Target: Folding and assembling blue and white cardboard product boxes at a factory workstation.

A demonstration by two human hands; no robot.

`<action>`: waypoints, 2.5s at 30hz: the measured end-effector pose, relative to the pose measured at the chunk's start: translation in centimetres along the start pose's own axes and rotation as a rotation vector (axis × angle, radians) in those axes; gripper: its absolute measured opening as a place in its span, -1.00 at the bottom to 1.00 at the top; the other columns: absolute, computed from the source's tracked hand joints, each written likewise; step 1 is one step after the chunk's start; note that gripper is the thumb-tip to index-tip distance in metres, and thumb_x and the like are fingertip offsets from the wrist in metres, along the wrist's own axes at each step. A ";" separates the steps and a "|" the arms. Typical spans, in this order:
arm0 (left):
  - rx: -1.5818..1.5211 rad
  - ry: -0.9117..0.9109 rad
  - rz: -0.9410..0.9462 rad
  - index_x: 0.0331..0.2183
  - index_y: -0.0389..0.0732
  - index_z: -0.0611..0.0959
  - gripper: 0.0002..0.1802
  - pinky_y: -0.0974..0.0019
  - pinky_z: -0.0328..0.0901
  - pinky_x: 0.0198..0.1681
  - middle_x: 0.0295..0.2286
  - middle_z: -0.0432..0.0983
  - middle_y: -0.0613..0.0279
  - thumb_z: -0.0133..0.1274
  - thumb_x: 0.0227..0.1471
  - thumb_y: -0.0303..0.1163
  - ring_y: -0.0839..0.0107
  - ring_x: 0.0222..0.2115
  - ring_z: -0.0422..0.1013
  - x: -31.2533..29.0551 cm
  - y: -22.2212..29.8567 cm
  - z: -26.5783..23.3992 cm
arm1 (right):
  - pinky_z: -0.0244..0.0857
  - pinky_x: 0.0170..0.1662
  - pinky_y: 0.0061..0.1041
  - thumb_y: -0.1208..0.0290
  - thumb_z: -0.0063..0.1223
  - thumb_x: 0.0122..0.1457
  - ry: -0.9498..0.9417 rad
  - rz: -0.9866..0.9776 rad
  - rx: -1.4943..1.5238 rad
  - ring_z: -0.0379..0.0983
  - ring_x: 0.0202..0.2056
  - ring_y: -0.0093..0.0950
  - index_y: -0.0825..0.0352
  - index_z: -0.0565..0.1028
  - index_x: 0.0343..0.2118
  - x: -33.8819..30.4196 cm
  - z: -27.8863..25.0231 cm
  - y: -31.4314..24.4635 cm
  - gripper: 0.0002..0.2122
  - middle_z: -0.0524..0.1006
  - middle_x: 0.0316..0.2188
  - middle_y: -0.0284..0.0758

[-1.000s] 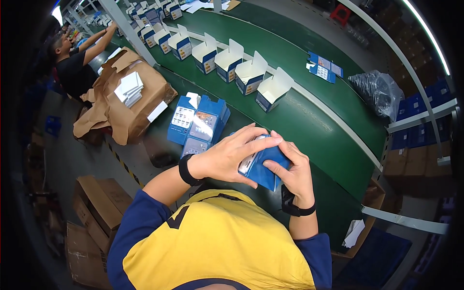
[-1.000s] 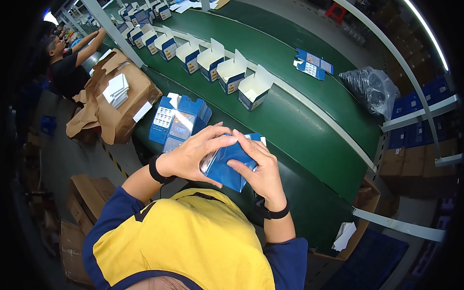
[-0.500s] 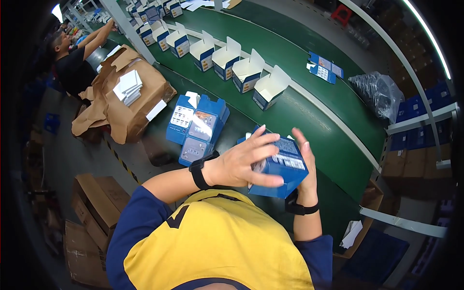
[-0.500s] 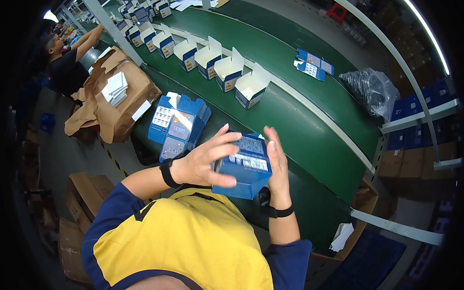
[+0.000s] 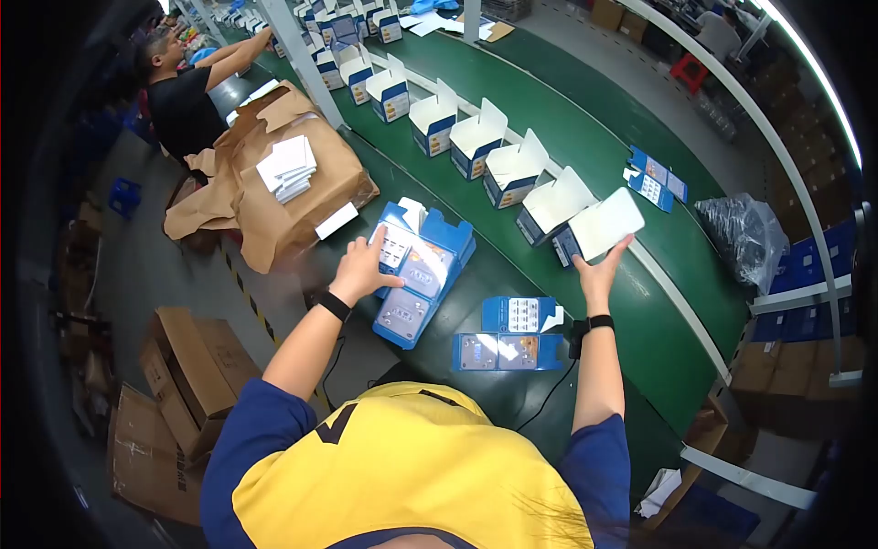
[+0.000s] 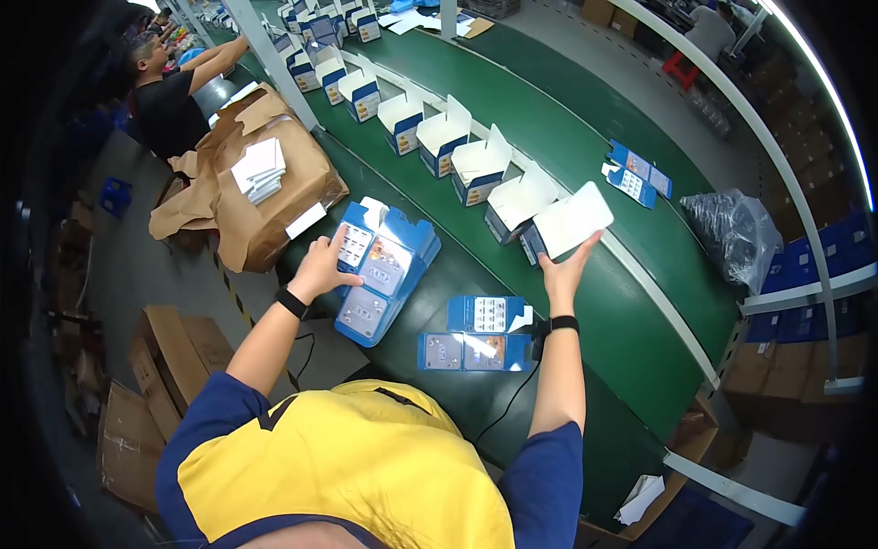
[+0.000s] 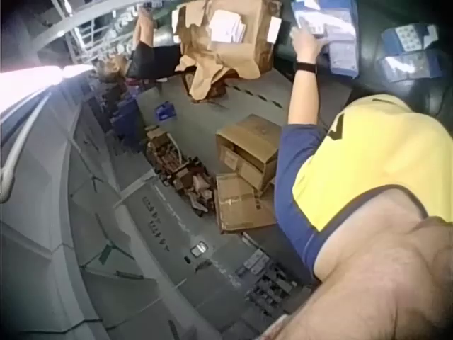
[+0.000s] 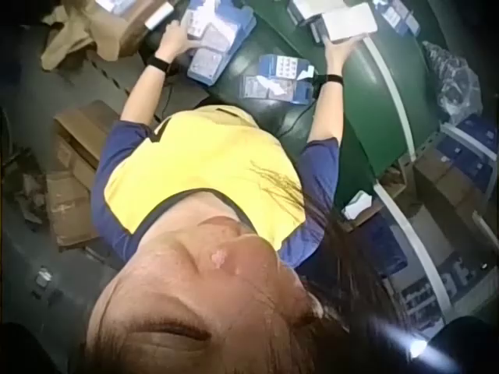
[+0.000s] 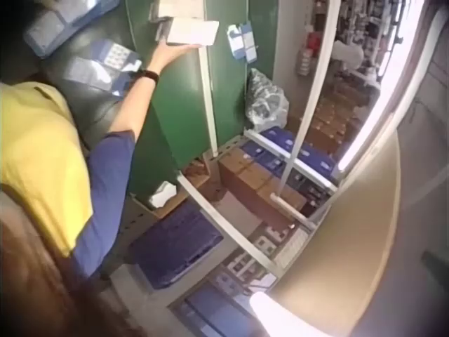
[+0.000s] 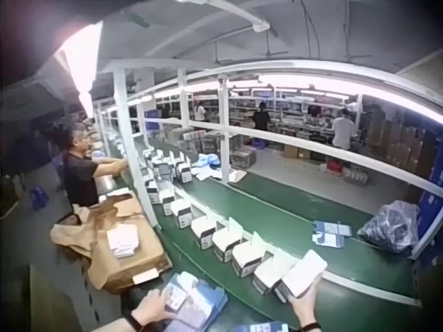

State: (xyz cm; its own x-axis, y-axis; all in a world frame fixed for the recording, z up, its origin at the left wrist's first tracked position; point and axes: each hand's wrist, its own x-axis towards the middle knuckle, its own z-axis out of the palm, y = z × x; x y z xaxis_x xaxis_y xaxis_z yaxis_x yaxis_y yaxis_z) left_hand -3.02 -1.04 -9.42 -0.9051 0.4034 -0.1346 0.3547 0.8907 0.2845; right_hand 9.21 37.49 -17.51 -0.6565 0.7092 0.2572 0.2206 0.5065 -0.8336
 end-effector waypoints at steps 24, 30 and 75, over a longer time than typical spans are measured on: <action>-0.979 0.196 0.536 0.04 -0.24 0.32 -0.26 0.35 0.22 -0.09 -0.19 0.41 0.14 0.26 -0.16 -0.28 0.38 -0.21 0.35 -3.8 10.6 -0.7 | 0.29 -0.11 -0.41 0.42 0.15 0.06 -0.398 -0.394 0.219 0.46 -0.23 -0.39 0.42 0.30 0.06 -15.2 -4.8 -14.6 -0.51 0.53 -0.21 -0.18; -1.309 -0.124 0.491 0.08 -0.32 0.25 -0.17 0.34 0.10 0.06 -0.07 0.34 0.12 0.21 -0.10 -0.10 0.40 -0.04 0.27 -6.0 14.5 -1.9 | 0.26 -0.08 -0.50 0.27 0.27 -0.03 -0.262 -0.279 0.480 0.40 -0.15 -0.40 0.34 0.14 0.18 -16.9 -6.4 -15.0 -0.27 0.47 -0.16 -0.25; -0.784 -0.015 1.126 0.03 0.03 0.32 -0.06 0.12 0.22 -0.03 -0.03 0.15 -0.09 0.43 -0.44 -0.20 -0.03 -0.06 0.24 -7.1 17.7 -2.2 | -0.06 0.21 -0.34 0.12 -0.05 0.19 -0.277 -0.033 0.610 0.01 0.22 -0.30 0.33 0.07 0.22 -13.4 -11.1 -15.5 -0.38 0.08 0.21 -0.10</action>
State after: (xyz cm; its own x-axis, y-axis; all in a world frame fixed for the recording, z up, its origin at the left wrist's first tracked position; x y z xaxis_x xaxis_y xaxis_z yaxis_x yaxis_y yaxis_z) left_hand 9.12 11.37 -1.32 -0.2140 0.8298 0.5153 0.6605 -0.2657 0.7022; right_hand 22.60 25.56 -2.66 -0.8349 0.5046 0.2197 -0.1965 0.0997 -0.9754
